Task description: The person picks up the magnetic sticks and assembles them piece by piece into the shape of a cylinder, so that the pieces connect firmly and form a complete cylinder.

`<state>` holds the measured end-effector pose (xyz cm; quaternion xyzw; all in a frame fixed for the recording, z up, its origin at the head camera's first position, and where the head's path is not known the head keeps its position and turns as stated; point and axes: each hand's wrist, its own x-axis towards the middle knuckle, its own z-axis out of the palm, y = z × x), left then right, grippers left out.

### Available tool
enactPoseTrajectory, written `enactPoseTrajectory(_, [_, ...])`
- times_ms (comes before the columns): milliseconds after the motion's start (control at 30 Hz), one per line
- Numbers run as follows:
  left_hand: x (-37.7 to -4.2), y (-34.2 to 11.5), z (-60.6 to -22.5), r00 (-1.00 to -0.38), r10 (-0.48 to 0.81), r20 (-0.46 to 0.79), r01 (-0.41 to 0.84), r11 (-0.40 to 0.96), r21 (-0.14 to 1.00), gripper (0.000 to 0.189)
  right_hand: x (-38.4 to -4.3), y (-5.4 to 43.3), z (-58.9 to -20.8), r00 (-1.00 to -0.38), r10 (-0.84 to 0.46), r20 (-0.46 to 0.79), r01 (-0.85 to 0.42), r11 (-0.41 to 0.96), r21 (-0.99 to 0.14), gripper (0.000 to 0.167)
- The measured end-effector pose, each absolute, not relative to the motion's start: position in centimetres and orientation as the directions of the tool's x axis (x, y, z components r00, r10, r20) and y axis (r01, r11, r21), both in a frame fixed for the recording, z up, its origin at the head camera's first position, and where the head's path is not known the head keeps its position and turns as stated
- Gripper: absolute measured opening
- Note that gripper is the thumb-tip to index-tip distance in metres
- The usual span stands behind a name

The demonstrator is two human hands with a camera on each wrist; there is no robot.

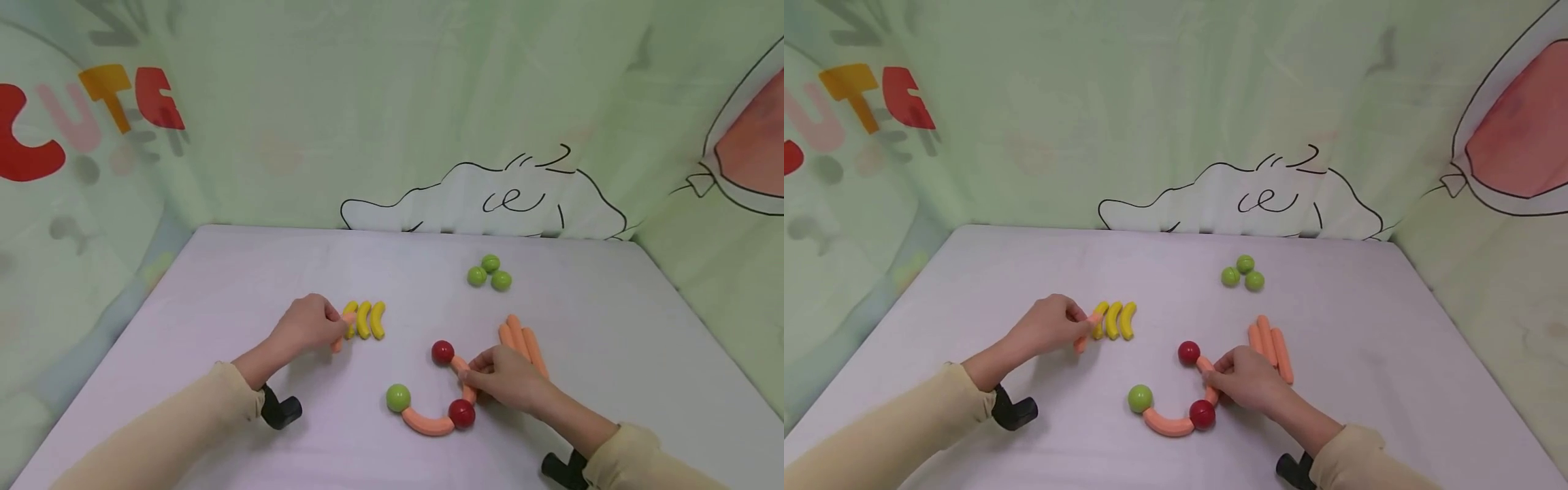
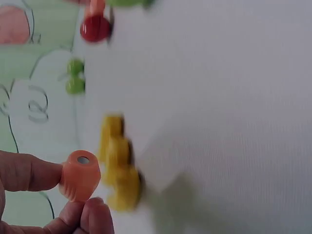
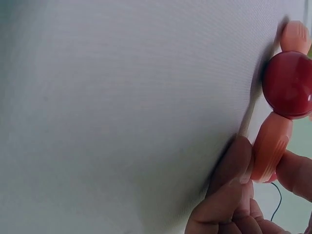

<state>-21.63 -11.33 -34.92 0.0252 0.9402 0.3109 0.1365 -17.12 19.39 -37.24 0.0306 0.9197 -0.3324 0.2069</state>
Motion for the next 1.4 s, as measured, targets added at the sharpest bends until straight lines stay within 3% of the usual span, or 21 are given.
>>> enactPoseTrajectory(200, [-20.1,-7.7,-35.6,-0.926,0.284,-0.248,0.061,0.762,0.645,0.039,-17.1,19.4,-37.5,-0.913,-0.101,-0.395,0.177,0.774,-0.608,0.027])
enactPoseTrajectory(433, [-20.2,-4.5,-36.6,-0.905,0.360,-0.225,0.128,0.737,0.664,0.020,-17.0,19.3,-37.5,-0.912,-0.121,-0.391,0.164,0.766,-0.622,0.028])
enactPoseTrajectory(900, [-20.2,-3.4,-37.0,-0.896,0.373,-0.241,0.115,0.719,0.686,0.008,-17.0,19.1,-37.4,-0.906,-0.153,-0.395,0.147,0.762,-0.631,0.022])
enactPoseTrajectory(1233, [-20.5,-4.0,-37.5,-0.833,0.399,-0.384,-0.007,0.685,0.729,0.018,-17.2,19.1,-37.6,-0.906,-0.137,-0.401,0.152,0.779,-0.609,0.023])
enactPoseTrajectory(1400, [-20.6,-4.2,-37.5,-0.830,0.410,-0.380,-0.011,0.667,0.745,0.015,-17.3,19.1,-37.5,-0.910,-0.146,-0.389,0.138,0.776,-0.616,0.022])
